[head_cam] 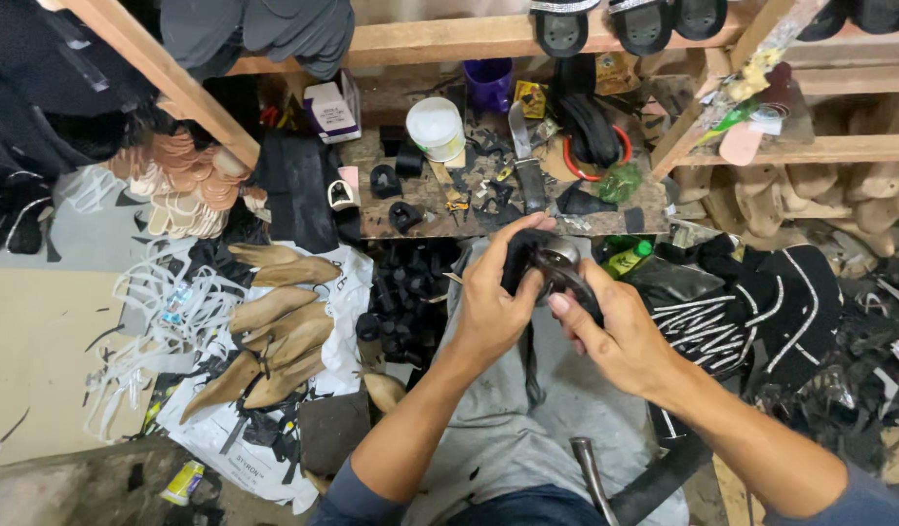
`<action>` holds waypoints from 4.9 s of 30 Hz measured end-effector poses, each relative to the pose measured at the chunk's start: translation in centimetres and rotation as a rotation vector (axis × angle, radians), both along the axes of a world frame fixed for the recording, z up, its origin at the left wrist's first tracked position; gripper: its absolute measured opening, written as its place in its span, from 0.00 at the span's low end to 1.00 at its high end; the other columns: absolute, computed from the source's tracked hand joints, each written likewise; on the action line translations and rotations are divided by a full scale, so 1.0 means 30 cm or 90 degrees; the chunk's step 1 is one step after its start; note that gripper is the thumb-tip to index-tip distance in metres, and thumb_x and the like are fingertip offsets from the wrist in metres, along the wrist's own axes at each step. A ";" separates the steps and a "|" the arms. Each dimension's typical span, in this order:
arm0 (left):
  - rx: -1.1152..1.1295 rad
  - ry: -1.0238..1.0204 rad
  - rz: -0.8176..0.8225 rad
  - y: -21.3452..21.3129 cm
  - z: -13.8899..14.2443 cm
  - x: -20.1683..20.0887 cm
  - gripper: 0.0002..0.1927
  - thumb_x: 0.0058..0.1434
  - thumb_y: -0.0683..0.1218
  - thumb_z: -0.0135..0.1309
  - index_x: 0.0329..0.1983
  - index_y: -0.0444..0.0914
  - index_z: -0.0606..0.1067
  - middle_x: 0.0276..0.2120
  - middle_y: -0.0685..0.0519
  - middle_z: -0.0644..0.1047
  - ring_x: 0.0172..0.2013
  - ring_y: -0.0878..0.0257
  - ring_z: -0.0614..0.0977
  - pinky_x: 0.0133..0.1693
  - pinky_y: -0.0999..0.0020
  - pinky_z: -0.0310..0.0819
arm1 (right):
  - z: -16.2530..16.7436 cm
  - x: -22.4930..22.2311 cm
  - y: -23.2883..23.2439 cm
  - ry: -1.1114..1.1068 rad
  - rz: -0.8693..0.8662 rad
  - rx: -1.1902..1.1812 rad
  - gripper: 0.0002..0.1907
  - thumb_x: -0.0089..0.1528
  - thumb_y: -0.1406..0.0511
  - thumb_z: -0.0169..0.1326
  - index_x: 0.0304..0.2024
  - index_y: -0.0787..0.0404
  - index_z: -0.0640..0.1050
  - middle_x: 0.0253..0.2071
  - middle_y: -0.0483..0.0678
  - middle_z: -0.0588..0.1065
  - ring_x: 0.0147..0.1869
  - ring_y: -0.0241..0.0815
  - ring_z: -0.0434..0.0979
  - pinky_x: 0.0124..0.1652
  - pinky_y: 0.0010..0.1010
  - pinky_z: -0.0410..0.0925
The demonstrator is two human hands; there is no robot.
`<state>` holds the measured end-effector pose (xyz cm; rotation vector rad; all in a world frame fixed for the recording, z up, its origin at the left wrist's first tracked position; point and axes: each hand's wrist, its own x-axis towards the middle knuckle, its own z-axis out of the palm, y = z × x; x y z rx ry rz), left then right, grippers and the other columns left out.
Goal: The person uses pliers to press and shape the upper of a black shoe mounted on a wooden shoe tree. They repeatedly adjust the shoe's position, pull the fabric, and use the pliers to smooth the edges around the toe and sides.
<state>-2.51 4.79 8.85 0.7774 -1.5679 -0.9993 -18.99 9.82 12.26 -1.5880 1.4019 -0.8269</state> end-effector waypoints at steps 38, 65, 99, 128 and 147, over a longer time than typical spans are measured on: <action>-0.002 -0.022 -0.110 0.038 0.079 -0.008 0.24 0.80 0.49 0.32 0.72 0.32 0.64 0.65 0.44 0.75 0.66 0.57 0.75 0.68 0.64 0.63 | 0.280 -0.113 -0.030 0.438 0.184 -0.074 0.14 0.61 0.61 0.56 0.42 0.66 0.73 0.37 0.61 0.77 0.44 0.63 0.78 0.43 0.48 0.69; -0.090 -0.193 -0.177 0.025 0.106 0.058 0.40 0.70 0.33 0.35 0.81 0.36 0.35 0.71 0.38 0.68 0.71 0.42 0.70 0.71 0.58 0.59 | 0.119 -0.093 0.033 0.148 0.133 0.027 0.13 0.63 0.62 0.57 0.38 0.66 0.73 0.36 0.62 0.76 0.44 0.66 0.74 0.40 0.48 0.68; -0.013 -0.267 -0.283 0.006 0.110 0.160 0.40 0.70 0.35 0.40 0.81 0.38 0.39 0.66 0.41 0.73 0.71 0.50 0.71 0.71 0.59 0.58 | -0.068 -0.057 0.108 0.378 0.122 -0.411 0.15 0.53 0.76 0.53 0.40 0.68 0.65 0.36 0.64 0.73 0.39 0.69 0.76 0.38 0.53 0.69; 0.034 -0.317 -0.251 0.044 0.112 0.200 0.39 0.68 0.35 0.46 0.79 0.37 0.44 0.64 0.40 0.74 0.66 0.52 0.74 0.67 0.60 0.63 | -0.124 0.033 0.156 0.037 0.088 -0.045 0.08 0.64 0.67 0.51 0.41 0.67 0.69 0.27 0.61 0.75 0.31 0.63 0.79 0.32 0.48 0.70; 0.192 -0.275 -0.167 0.011 0.032 0.248 0.32 0.66 0.39 0.59 0.72 0.36 0.62 0.63 0.41 0.76 0.64 0.55 0.76 0.63 0.63 0.68 | -0.202 0.161 0.167 0.029 0.086 -0.083 0.16 0.66 0.60 0.53 0.45 0.67 0.67 0.32 0.61 0.74 0.38 0.66 0.74 0.36 0.48 0.67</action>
